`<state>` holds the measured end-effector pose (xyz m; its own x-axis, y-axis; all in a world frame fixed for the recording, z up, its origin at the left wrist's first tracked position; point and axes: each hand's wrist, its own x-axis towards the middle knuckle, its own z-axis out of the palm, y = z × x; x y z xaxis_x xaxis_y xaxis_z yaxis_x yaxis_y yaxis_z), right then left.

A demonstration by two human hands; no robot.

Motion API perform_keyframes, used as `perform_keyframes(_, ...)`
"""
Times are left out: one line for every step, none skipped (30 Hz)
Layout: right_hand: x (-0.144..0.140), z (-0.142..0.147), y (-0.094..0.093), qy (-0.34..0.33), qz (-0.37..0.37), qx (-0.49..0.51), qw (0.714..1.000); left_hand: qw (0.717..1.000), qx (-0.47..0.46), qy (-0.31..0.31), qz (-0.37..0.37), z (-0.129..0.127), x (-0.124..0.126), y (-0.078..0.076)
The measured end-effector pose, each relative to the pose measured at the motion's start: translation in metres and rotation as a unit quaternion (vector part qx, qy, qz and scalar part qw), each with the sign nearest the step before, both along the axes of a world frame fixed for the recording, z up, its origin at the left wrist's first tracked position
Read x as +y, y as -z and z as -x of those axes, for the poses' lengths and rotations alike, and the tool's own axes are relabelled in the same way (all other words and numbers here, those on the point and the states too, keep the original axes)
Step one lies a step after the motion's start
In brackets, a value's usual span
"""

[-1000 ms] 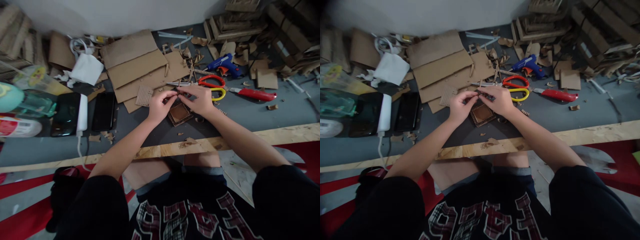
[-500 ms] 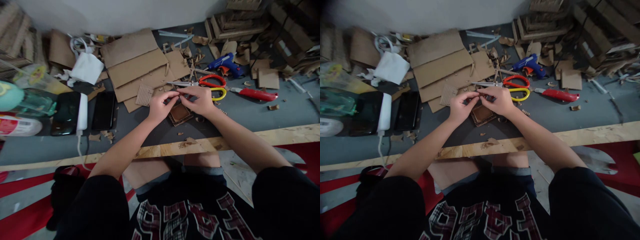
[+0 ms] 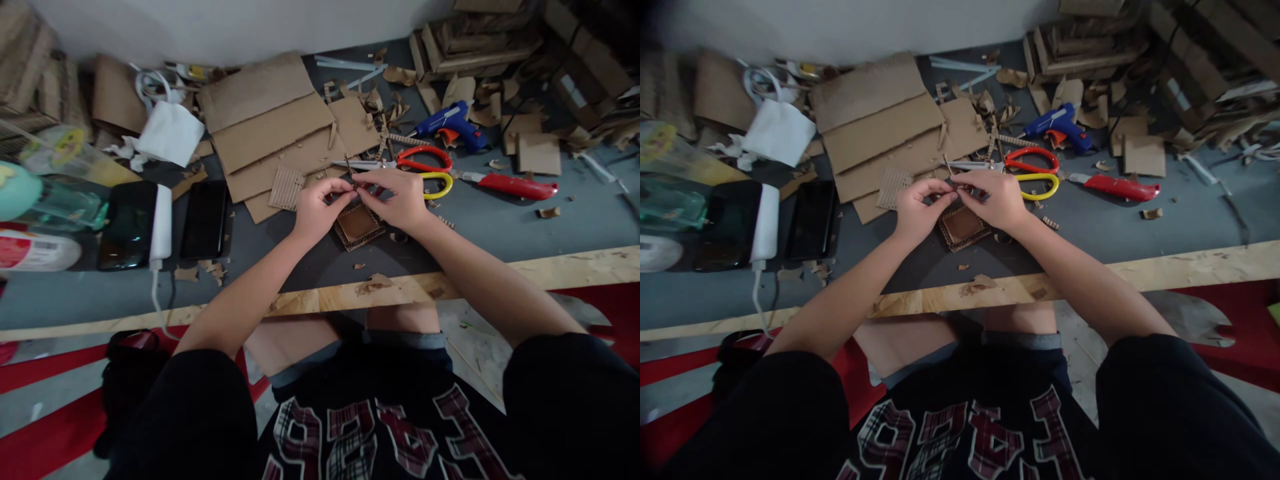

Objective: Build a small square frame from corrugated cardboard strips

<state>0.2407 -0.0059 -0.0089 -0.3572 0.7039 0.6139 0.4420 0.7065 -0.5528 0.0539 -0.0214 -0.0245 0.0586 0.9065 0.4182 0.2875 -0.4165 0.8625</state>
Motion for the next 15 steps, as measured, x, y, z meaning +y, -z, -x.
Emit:
perform_keyframes(0.0, -0.001, -0.001, -0.001, 0.001, 0.001, 1.0, 1.0, 0.002, 0.002, -0.001, 0.0, 0.0, 0.0)
perform_keyframes(0.001, -0.001, -0.001, -0.003, 0.004, 0.001, 1.0, 1.0, 0.005, 0.006, -0.001, 0.001, 0.001, 0.0)
perform_keyframes(0.001, -0.003, -0.001, -0.004, 0.009, 0.001, 1.0, 1.0, 0.006, 0.012, 0.0, 0.001, 0.001, 0.0)
perform_keyframes(0.002, -0.004, -0.001, -0.005, 0.012, 0.003, 1.0, 1.0, 0.007, 0.019, 0.0, 0.002, 0.002, 0.0)
perform_keyframes(0.002, -0.005, 0.0, -0.006, 0.015, 0.004, 1.0, 1.0, 0.009, 0.028, -0.002, 0.002, 0.004, 0.0)
perform_keyframes(0.003, -0.006, 0.001, -0.007, 0.015, 0.004, 1.0, 0.999, 0.016, 0.037, -0.006, 0.003, 0.005, 0.001)
perform_keyframes(0.003, -0.007, 0.002, -0.007, 0.013, 0.002, 1.0, 0.999, 0.027, 0.044, -0.011, 0.004, 0.006, 0.002)
perform_keyframes(0.003, -0.006, 0.003, -0.005, 0.01, -0.004, 1.0, 0.998, 0.042, 0.048, -0.02, 0.004, 0.007, 0.002)
perform_keyframes(0.003, -0.005, 0.003, -0.005, 0.002, -0.011, 1.0, 0.997, 0.059, 0.05, -0.031, 0.005, 0.008, 0.003)
perform_keyframes(0.003, -0.003, 0.002, -0.005, -0.011, -0.02, 1.0, 0.995, 0.074, 0.05, -0.043, 0.005, 0.008, 0.003)
perform_keyframes(0.003, -0.001, 0.0, -0.002, -0.029, -0.031, 0.999, 0.994, 0.084, 0.047, -0.055, 0.005, 0.009, 0.004)
perform_keyframes(0.003, 0.0, -0.004, 0.01, -0.048, -0.044, 0.998, 0.993, 0.09, 0.042, -0.065, 0.006, 0.009, 0.005)
perform_keyframes(0.004, -0.002, -0.01, 0.038, -0.065, -0.058, 0.995, 0.993, 0.091, 0.032, -0.071, 0.006, 0.01, 0.005)
perform_keyframes(0.006, -0.007, -0.017, 0.084, -0.077, -0.076, 0.991, 0.994, 0.088, 0.019, -0.069, 0.006, 0.011, 0.007)
perform_keyframes(0.009, -0.018, -0.024, 0.151, -0.08, -0.099, 0.98, 0.995, 0.079, 0.004, -0.061, 0.006, 0.012, 0.008)
